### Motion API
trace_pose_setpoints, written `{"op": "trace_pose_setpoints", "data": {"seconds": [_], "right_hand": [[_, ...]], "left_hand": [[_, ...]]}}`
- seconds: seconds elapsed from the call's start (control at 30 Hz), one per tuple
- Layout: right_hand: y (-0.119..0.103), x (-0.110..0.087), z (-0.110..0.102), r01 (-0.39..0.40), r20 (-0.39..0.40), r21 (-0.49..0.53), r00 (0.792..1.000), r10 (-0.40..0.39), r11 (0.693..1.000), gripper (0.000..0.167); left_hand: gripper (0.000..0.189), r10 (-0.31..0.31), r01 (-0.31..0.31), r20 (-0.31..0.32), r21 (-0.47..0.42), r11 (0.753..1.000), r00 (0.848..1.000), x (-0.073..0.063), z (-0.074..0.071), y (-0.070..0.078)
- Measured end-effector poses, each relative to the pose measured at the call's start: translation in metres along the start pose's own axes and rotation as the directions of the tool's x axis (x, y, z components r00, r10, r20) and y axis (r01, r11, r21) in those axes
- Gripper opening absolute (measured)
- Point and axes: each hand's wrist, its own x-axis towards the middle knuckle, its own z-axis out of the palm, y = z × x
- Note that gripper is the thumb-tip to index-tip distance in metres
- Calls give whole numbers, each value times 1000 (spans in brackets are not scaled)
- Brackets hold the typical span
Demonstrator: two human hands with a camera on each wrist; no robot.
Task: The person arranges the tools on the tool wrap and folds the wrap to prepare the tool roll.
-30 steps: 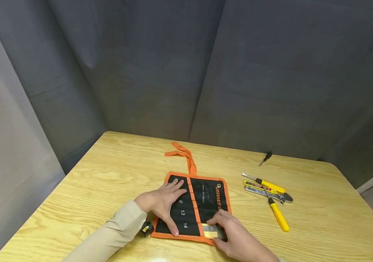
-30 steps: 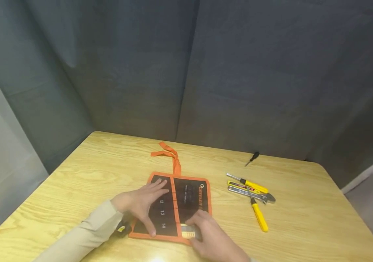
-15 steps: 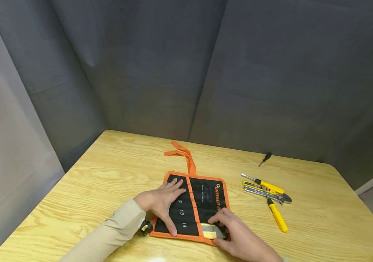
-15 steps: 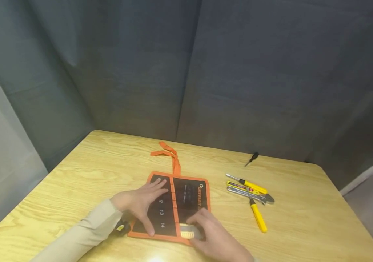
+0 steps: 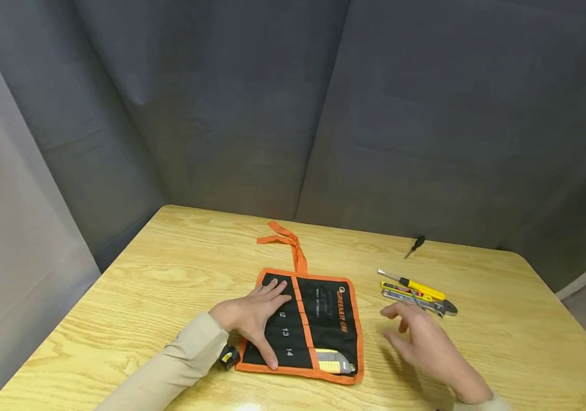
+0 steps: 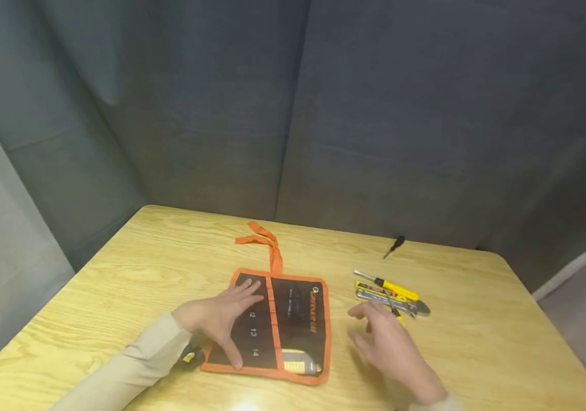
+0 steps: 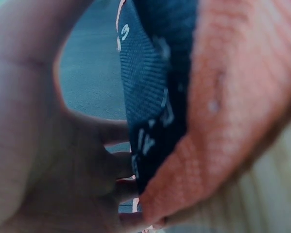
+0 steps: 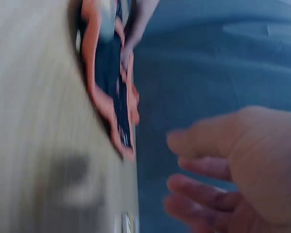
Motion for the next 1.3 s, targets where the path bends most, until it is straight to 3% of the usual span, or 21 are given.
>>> {"op": "trace_pose_setpoints", "data": {"seconds": [0.1, 0.27, 0.37, 0.5, 0.8, 0.87, 1.0, 1.07, 1.3], "right_hand": [[11, -1, -6, -115, -52, -96, 993, 111, 989, 24], [28, -6, -15, -259, -9, -197, 965, 262, 946, 24], [37, -6, -22, -325, 73, -260, 932, 354, 909, 29], [48, -5, -28, -387, 177, -310, 874, 453, 868, 35], [60, -5, -21, -458, 282, -316, 791, 544, 831, 39], [61, -7, -18, -470, 283, -314, 783, 554, 825, 37], [63, -10, -12, -473, 251, -306, 797, 549, 826, 39], [63, -10, -10, -483, 242, -304, 794, 557, 821, 39], [62, -8, -15, -535, 295, -332, 724, 624, 777, 38]], "left_hand": [[117, -4, 4, 1, -4, 1000, 1000, -1, 0, 0], [118, 0, 0, -5, -8, 1000, 1000, 0, 0, 0], [118, 0, 0, -9, -1, 1000, 1000, 0, 0, -1], [118, -1, 1, -11, 5, 1000, 1000, 0, 0, -2], [118, -7, 7, -2, 0, 1000, 1000, 0, 0, 1], [118, -12, 12, 2, 1, 1000, 1000, 0, 0, 1], [118, -12, 12, 2, 0, 1000, 1000, 0, 1, 1], [118, -11, 11, -2, 3, 1000, 1000, 0, 1, 1], [117, -6, 6, -8, -3, 1000, 1000, 0, 0, 0]]}}
